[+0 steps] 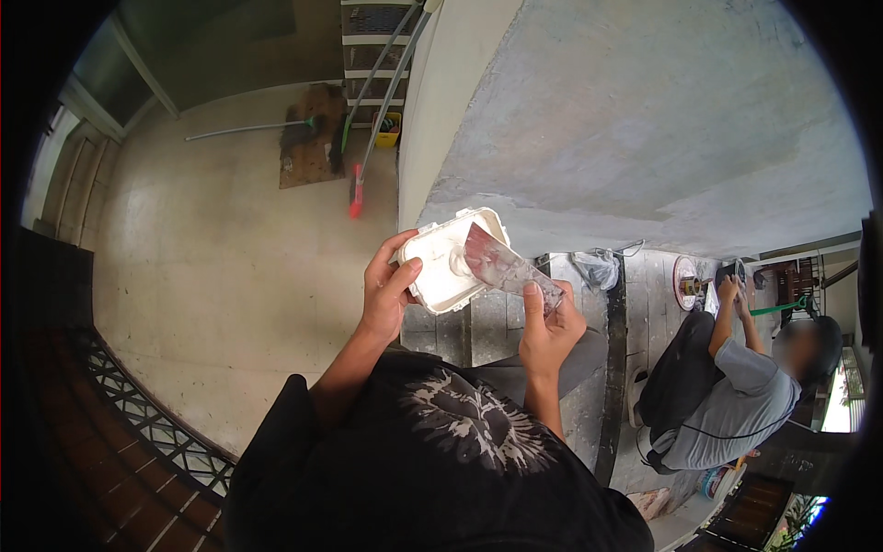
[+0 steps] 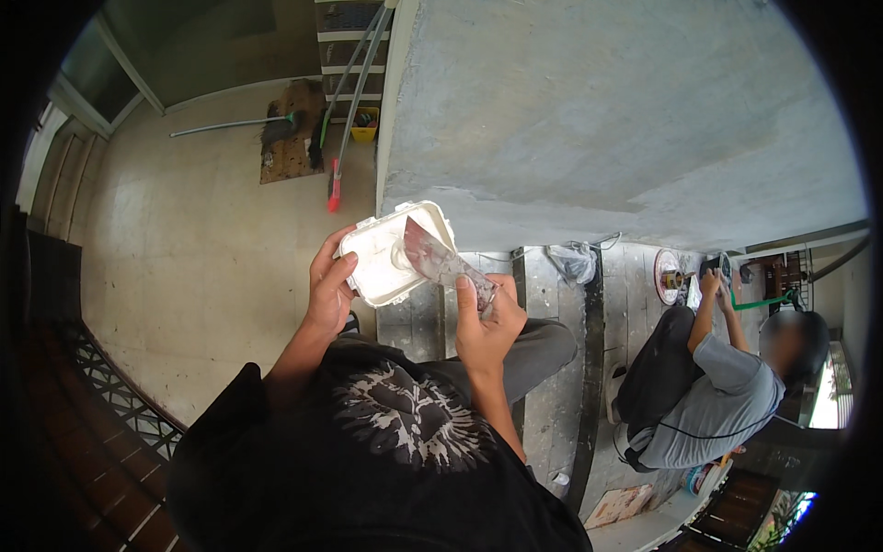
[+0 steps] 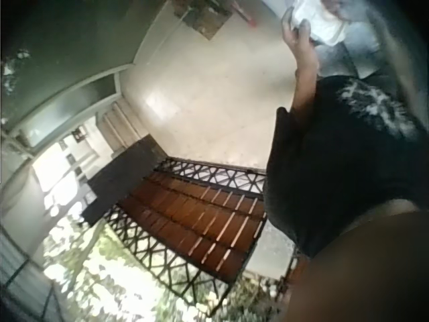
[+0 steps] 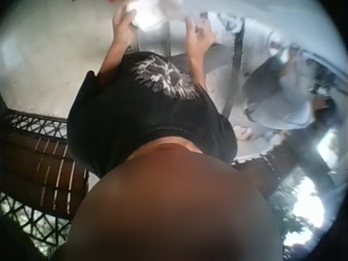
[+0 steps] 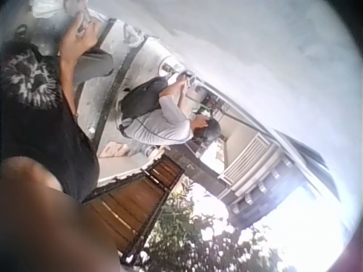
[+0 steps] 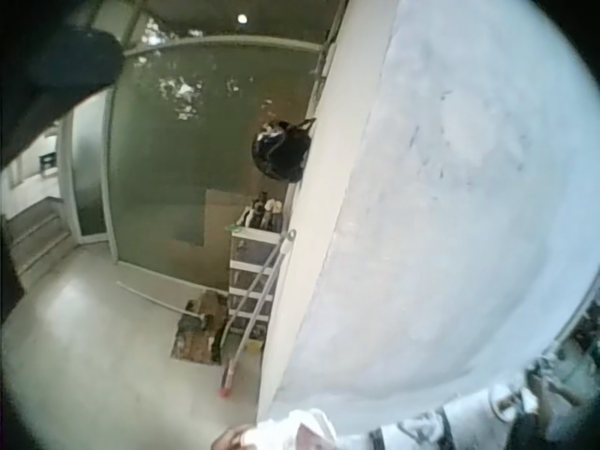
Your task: The person applies wall filler from a plastic container onto a concrete wall using a scraper.
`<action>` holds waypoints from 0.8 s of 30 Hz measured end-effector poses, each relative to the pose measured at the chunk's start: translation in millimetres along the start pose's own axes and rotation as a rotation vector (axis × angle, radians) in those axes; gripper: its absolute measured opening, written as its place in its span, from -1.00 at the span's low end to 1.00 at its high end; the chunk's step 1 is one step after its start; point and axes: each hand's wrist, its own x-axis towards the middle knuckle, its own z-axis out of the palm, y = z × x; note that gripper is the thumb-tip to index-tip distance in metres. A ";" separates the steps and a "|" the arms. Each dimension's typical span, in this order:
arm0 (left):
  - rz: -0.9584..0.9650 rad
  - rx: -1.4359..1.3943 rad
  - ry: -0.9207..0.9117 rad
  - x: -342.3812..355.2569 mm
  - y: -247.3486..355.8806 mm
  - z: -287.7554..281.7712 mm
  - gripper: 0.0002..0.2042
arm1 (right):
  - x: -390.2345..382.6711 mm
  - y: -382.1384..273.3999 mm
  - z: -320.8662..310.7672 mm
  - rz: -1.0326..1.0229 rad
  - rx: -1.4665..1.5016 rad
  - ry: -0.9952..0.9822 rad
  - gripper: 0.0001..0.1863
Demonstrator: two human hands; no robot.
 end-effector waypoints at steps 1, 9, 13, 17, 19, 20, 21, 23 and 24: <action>-0.003 -0.004 0.009 -0.8 0.7 1.3 -0.50 | -0.1 -1.6 1.7 0.002 0.001 0.000 -0.82; 0.000 -0.010 0.018 -1.0 -0.5 1.2 -0.51 | 8.5 30.4 -4.5 0.448 0.525 0.119 -0.85; -0.005 -0.008 0.041 -0.5 -2.0 0.9 -0.51 | 12.1 25.8 -4.1 0.520 0.664 0.183 -0.83; 0.005 0.003 0.055 0.9 -1.5 -0.3 -0.50 | 11.5 29.0 -6.7 0.457 0.651 0.216 -0.85; 0.009 0.002 0.064 2.0 -0.9 -1.6 -0.50 | 13.0 29.1 -6.2 0.445 0.645 0.230 -0.85; 0.015 0.001 0.073 2.4 -0.7 -2.3 -0.50 | 13.6 29.9 -6.4 0.436 0.645 0.255 -0.85; 0.016 0.001 0.074 2.6 -0.6 -2.8 -0.50 | 14.8 31.2 -6.7 0.427 0.648 0.278 -0.85; 0.004 -0.008 0.066 3.1 -0.2 -3.8 -0.51 | 17.4 32.2 -7.6 0.414 0.632 0.303 -0.85; 0.003 -0.009 0.065 3.1 -0.4 -4.1 -0.51 | 17.8 32.4 -8.1 0.401 0.614 0.331 -0.85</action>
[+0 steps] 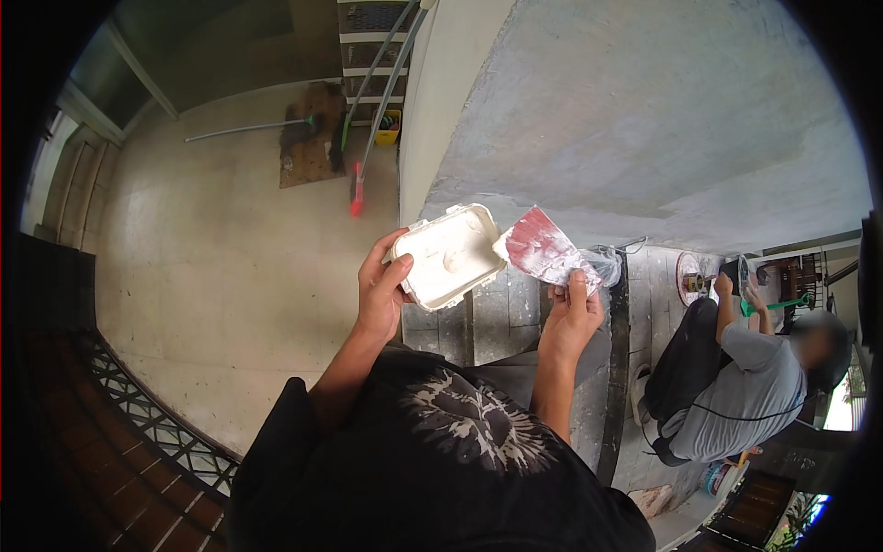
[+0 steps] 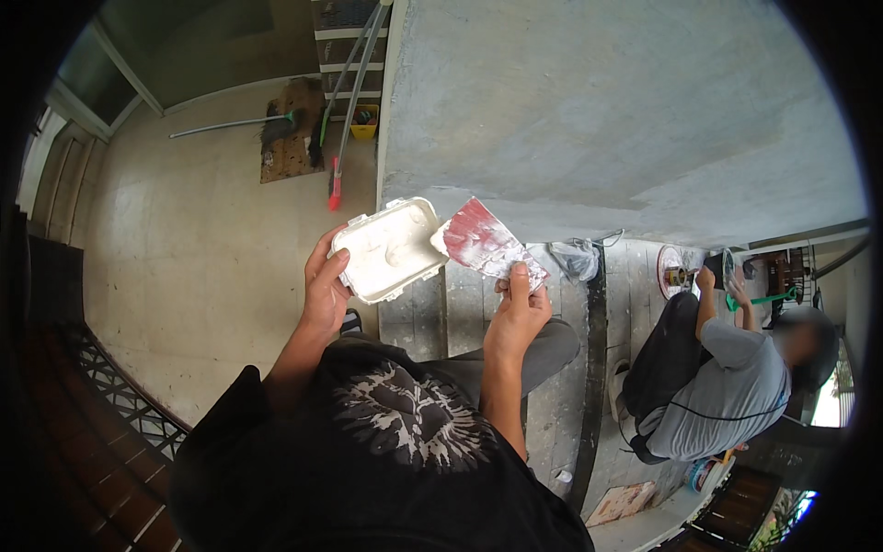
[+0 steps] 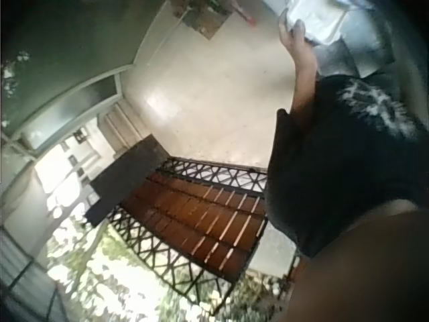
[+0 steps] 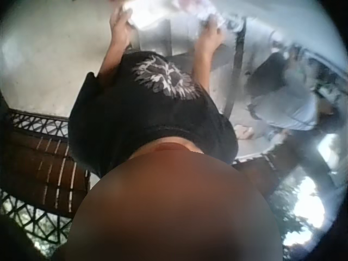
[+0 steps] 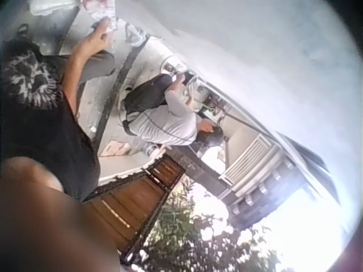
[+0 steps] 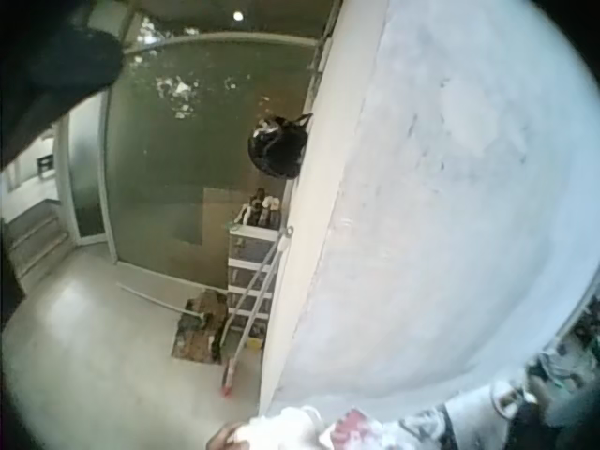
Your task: The person applies wall filler from a plastic container onto a concrete wall using a scraper.
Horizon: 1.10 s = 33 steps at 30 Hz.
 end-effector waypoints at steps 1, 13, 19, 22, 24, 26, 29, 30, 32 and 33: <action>-0.005 -0.001 0.002 0.0 -0.2 -0.2 -0.51 | 0.5 -0.2 -0.1 -0.001 -0.001 0.001 -0.85; -0.017 0.007 -0.003 1.3 0.0 6.6 -0.50 | -1.2 2.2 -1.4 -0.245 -0.305 0.025 -0.79; -0.021 -0.010 -0.006 -1.0 -1.1 7.0 -0.51 | 9.2 21.0 -9.5 -0.162 -0.209 -0.057 -0.88; -0.013 -0.014 -0.004 -1.9 -2.2 4.0 -0.51 | 8.1 23.8 -8.5 -0.160 -0.238 -0.031 -0.88; -0.012 -0.016 -0.006 -2.3 -2.1 2.7 -0.52 | 6.8 24.3 -7.8 -0.167 -0.253 -0.004 -0.87; -0.005 -0.007 -0.009 -2.1 -1.2 1.7 -0.52 | 5.1 23.1 -6.2 -0.181 -0.265 0.011 -0.87; -0.008 0.000 -0.013 -2.1 0.8 -0.3 -0.52 | 3.9 24.0 -4.9 -0.202 -0.273 0.030 -0.87; -0.009 -0.001 -0.014 -1.7 0.8 -0.8 -0.52 | 4.0 24.0 -5.1 -0.214 -0.271 0.037 -0.87; -0.013 -0.004 -0.010 -0.9 0.4 -1.2 -0.51 | 4.1 22.7 -4.8 -0.230 -0.284 0.039 -0.86; -0.014 -0.003 -0.012 -0.6 0.3 -1.6 -0.51 | 4.0 21.1 -4.2 -0.245 -0.295 0.039 -0.86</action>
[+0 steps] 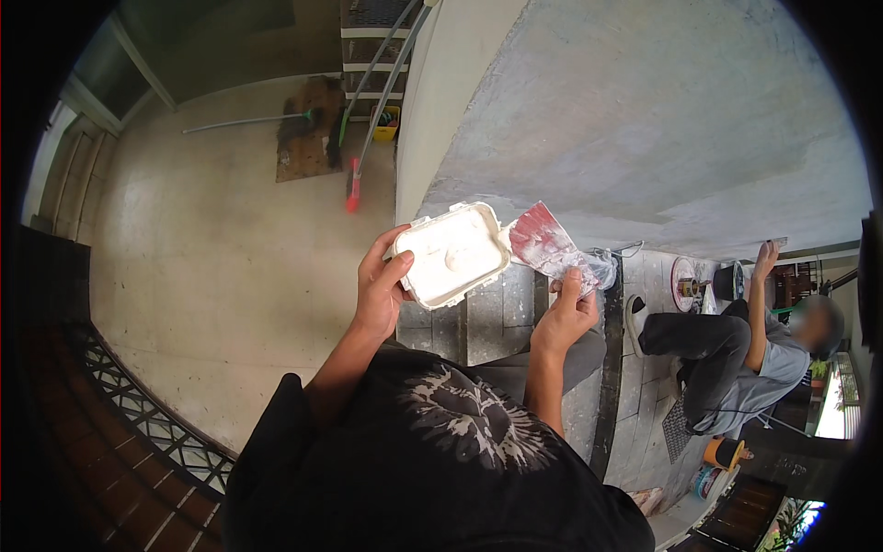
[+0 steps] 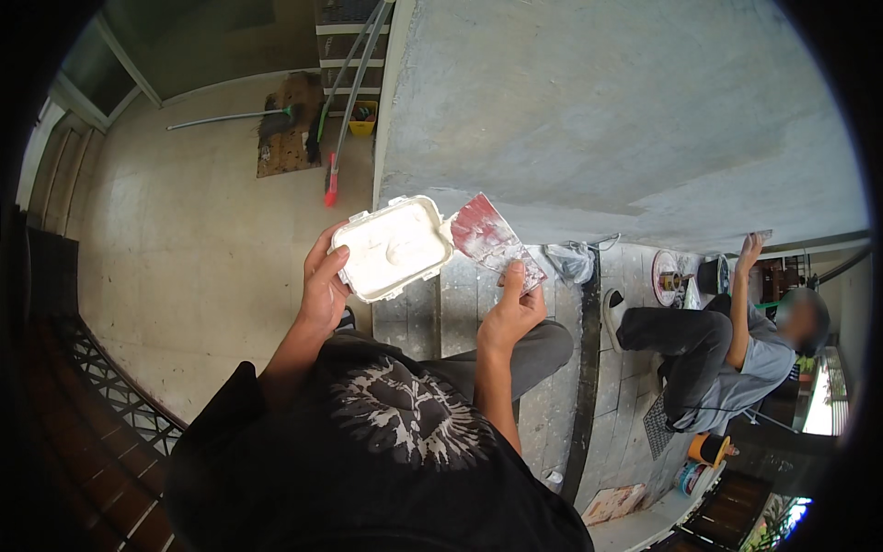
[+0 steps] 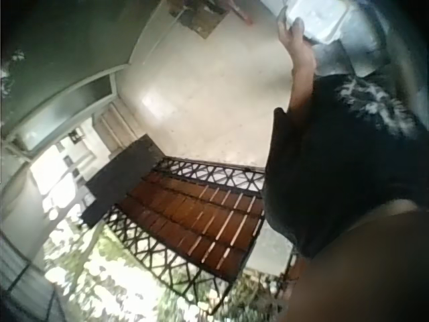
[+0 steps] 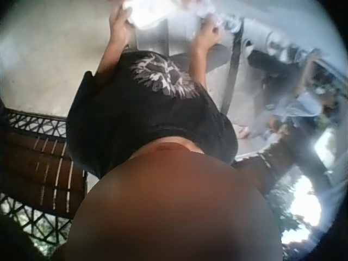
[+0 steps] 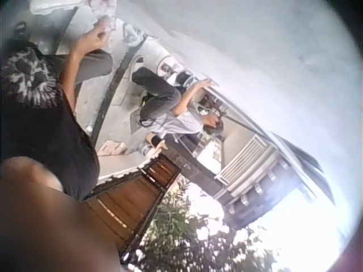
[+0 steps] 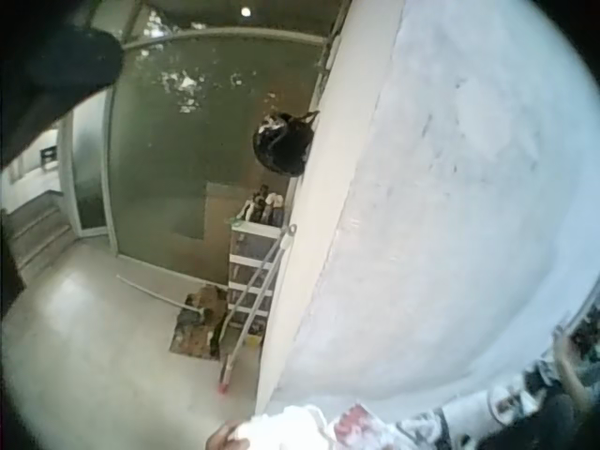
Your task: The person applies wall filler from a plastic container onto a concrete wall using a scraper.
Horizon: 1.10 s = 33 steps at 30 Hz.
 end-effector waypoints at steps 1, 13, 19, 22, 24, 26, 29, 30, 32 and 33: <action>0.002 -0.003 -0.007 0.4 -0.6 -0.9 -0.51 | 0.0 -2.4 0.9 -0.001 0.000 0.002 -0.86; 0.006 -0.015 -0.052 -1.0 -5.9 -2.5 -0.51 | -1.8 -9.1 5.1 -0.057 -0.027 0.046 -0.81; -0.022 -0.016 -0.074 -2.5 -9.1 -0.6 -0.51 | -2.9 -14.7 8.4 -0.069 -0.007 0.056 -0.81; -0.034 -0.024 -0.076 -3.1 -9.8 0.4 -0.51 | -3.5 -16.8 8.5 -0.089 -0.015 0.059 -0.82; -0.049 -0.029 -0.079 -2.1 -9.3 0.8 -0.51 | -3.8 -18.0 6.2 -0.084 0.011 0.058 -0.82; -0.059 -0.021 -0.083 -0.5 -9.7 -0.1 -0.51 | -5.0 -21.1 3.9 -0.086 0.021 0.064 -0.83; -0.045 -0.024 -0.076 0.4 -6.7 2.7 -0.51 | -4.7 -30.1 4.8 -0.080 0.085 0.068 -0.85; -0.043 -0.024 -0.081 0.8 -6.7 3.3 -0.51 | -3.9 -32.1 4.6 -0.073 0.136 0.066 -0.86; -0.059 -0.022 -0.068 0.7 -5.9 3.2 -0.51 | -0.8 -31.4 2.0 -0.030 0.169 0.000 -0.87; -0.057 -0.021 -0.078 1.3 -7.1 2.9 -0.51 | 0.5 -29.4 0.1 0.012 0.196 -0.062 -0.88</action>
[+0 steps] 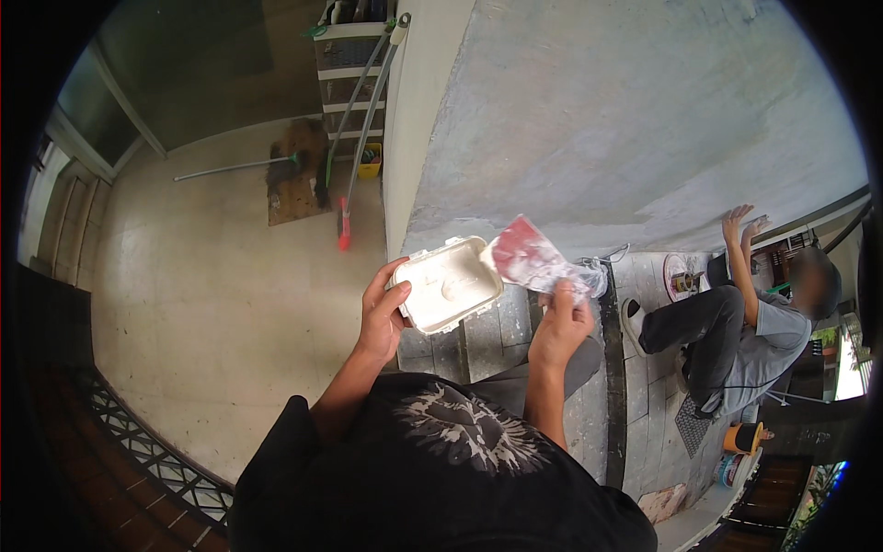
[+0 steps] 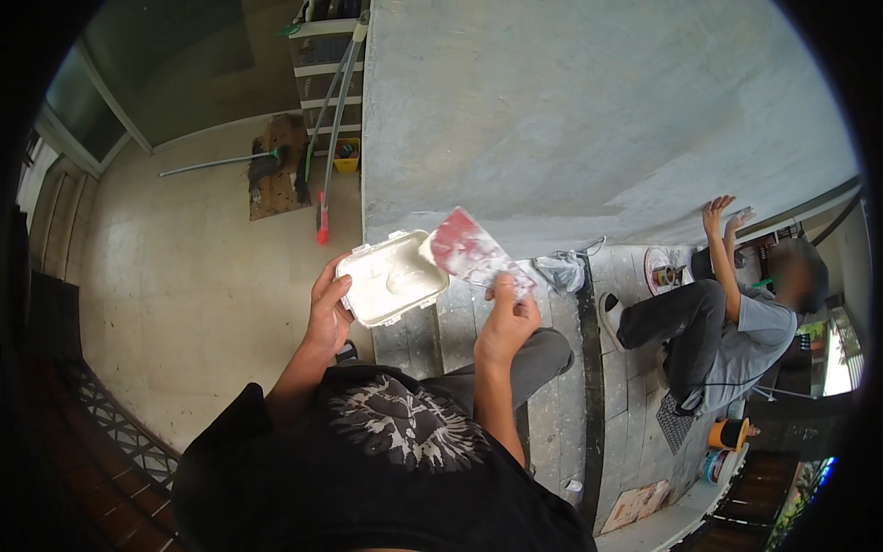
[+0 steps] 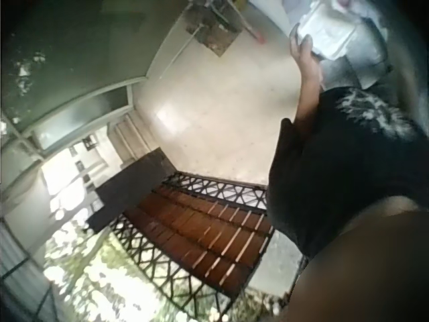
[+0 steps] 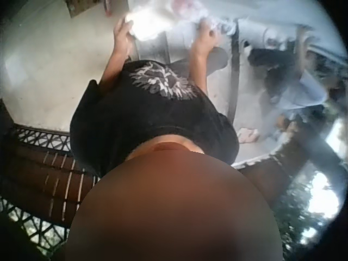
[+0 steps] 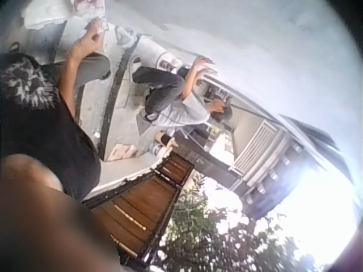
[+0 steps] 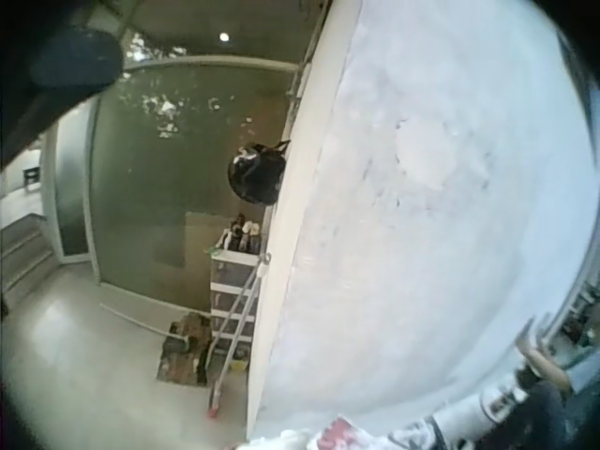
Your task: The person applies wall filler from a plastic container onto a concrete wall using a scraper.
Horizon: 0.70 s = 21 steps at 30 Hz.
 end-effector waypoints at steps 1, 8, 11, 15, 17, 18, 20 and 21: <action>-0.014 -0.003 0.006 0.2 -1.1 -1.0 -0.50 | 0.5 5.4 -1.9 -0.009 0.004 0.004 -0.88; -0.015 -0.011 -0.002 7.4 -11.0 -7.3 -0.50 | 4.4 16.1 -8.1 0.316 0.346 0.024 -0.88; -0.006 -0.037 -0.023 5.8 -8.5 -10.5 -0.52 | 9.8 -5.1 -2.7 0.515 0.633 0.065 -0.92; -0.019 -0.037 -0.041 6.9 -4.2 -10.2 -0.51 | 44.2 -41.1 -4.7 0.526 0.788 0.021 -0.92; -0.004 -0.015 -0.069 5.3 -0.3 -10.7 -0.50 | 65.0 -77.6 -3.0 0.420 0.779 0.000 -0.91; -0.006 0.006 -0.107 5.6 -1.6 -6.8 -0.50 | 78.6 -101.9 -7.0 0.344 0.766 -0.010 -0.91; 0.002 -0.023 -0.100 3.2 -0.9 -6.9 -0.50 | 107.9 -135.1 -11.7 0.207 0.774 -0.064 -0.89; 0.012 -0.019 -0.102 2.2 0.1 -8.0 -0.50 | 120.4 -153.0 -11.0 0.132 0.771 -0.108 -0.89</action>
